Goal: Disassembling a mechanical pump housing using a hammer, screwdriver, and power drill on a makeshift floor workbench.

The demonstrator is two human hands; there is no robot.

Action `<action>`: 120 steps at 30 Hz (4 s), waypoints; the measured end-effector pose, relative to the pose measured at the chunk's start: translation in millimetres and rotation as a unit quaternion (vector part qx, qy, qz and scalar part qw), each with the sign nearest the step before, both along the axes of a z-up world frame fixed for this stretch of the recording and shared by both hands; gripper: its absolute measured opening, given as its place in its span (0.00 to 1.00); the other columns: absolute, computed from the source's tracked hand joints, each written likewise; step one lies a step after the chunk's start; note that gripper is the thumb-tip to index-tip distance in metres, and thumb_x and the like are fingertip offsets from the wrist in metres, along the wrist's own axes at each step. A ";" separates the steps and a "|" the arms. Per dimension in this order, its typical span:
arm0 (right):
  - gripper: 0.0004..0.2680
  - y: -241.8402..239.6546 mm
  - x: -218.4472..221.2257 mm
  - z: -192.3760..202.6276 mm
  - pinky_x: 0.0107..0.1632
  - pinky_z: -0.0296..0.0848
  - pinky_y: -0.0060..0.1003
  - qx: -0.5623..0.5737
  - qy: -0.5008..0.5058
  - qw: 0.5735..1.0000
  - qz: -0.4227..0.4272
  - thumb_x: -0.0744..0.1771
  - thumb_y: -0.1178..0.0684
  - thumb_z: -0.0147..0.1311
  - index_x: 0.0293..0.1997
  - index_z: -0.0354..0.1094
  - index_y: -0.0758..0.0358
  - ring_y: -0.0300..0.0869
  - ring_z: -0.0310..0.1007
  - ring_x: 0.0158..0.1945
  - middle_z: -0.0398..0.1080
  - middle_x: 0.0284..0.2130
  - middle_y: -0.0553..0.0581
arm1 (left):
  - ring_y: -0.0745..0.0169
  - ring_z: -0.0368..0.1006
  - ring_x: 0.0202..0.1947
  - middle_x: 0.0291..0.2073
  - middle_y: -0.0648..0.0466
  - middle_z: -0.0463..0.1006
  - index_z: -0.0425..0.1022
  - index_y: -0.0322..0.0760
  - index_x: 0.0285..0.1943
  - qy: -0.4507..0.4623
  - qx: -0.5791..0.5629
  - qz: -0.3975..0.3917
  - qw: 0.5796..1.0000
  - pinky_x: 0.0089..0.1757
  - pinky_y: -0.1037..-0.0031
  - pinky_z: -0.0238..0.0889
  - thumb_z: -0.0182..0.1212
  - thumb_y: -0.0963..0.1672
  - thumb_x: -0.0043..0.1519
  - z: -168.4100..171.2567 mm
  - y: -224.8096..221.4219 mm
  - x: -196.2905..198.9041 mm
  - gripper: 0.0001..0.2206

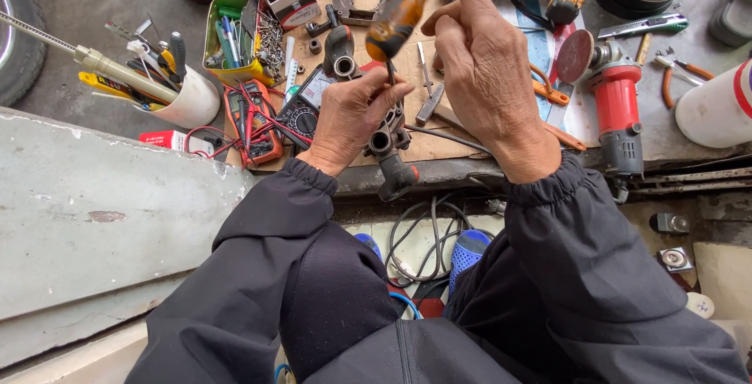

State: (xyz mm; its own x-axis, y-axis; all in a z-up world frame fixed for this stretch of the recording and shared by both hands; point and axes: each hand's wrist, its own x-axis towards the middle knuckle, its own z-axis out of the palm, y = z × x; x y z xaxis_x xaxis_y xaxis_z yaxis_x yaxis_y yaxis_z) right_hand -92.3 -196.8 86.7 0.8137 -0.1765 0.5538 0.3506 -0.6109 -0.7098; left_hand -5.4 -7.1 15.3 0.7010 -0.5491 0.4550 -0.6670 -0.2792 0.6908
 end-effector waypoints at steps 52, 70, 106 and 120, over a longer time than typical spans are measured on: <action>0.01 -51.7 -18.8 -3.7 0.35 0.65 0.42 -0.122 -0.064 0.970 -0.200 0.74 0.64 0.57 0.48 0.70 0.69 0.42 0.63 0.31 0.71 0.33 0.57 | 0.58 0.72 0.48 0.44 0.57 0.81 0.84 0.43 0.40 -0.153 0.182 -0.037 0.971 0.57 0.64 0.59 0.75 0.46 0.62 -26.8 6.9 17.5 0.06; 0.05 -13.3 2.9 -52.4 0.41 0.80 0.66 -0.215 0.242 0.945 -0.039 0.72 0.50 0.50 0.51 0.66 0.54 0.65 0.85 0.38 0.78 0.35 0.60 | 0.63 0.74 0.60 0.45 0.67 0.83 0.86 0.60 0.46 -0.088 0.196 -0.008 0.977 0.60 0.63 0.56 0.78 0.49 0.60 -41.4 8.8 21.5 0.08; 0.09 -43.0 0.2 -53.8 0.46 0.81 0.68 -0.213 0.364 0.907 -0.018 0.69 0.52 0.48 0.37 0.74 0.65 0.73 0.84 0.42 0.79 0.32 0.73 | 0.70 0.76 0.56 0.43 0.71 0.84 0.85 0.63 0.38 -0.104 0.186 0.022 0.977 0.58 0.68 0.59 0.78 0.53 0.59 -56.3 6.4 29.0 0.06; 0.13 -87.4 -6.7 -11.5 0.63 0.76 0.68 -0.192 0.453 0.867 -0.082 0.71 0.47 0.51 0.53 0.83 0.59 0.72 0.80 0.58 0.83 0.48 0.74 | 0.68 0.76 0.55 0.41 0.69 0.84 0.82 0.59 0.34 -0.102 0.162 0.028 0.981 0.58 0.68 0.59 0.79 0.51 0.57 -62.0 2.3 29.3 0.08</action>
State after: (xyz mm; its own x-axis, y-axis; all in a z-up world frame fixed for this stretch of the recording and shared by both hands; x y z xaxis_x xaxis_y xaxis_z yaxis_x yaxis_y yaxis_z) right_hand -99.0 -284.3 75.3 0.9266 -0.2759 -0.2555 -0.3588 -0.8520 -0.3814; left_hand 23.9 -4.8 -46.6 0.6458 -0.6518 0.3977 -0.7603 -0.5012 0.4132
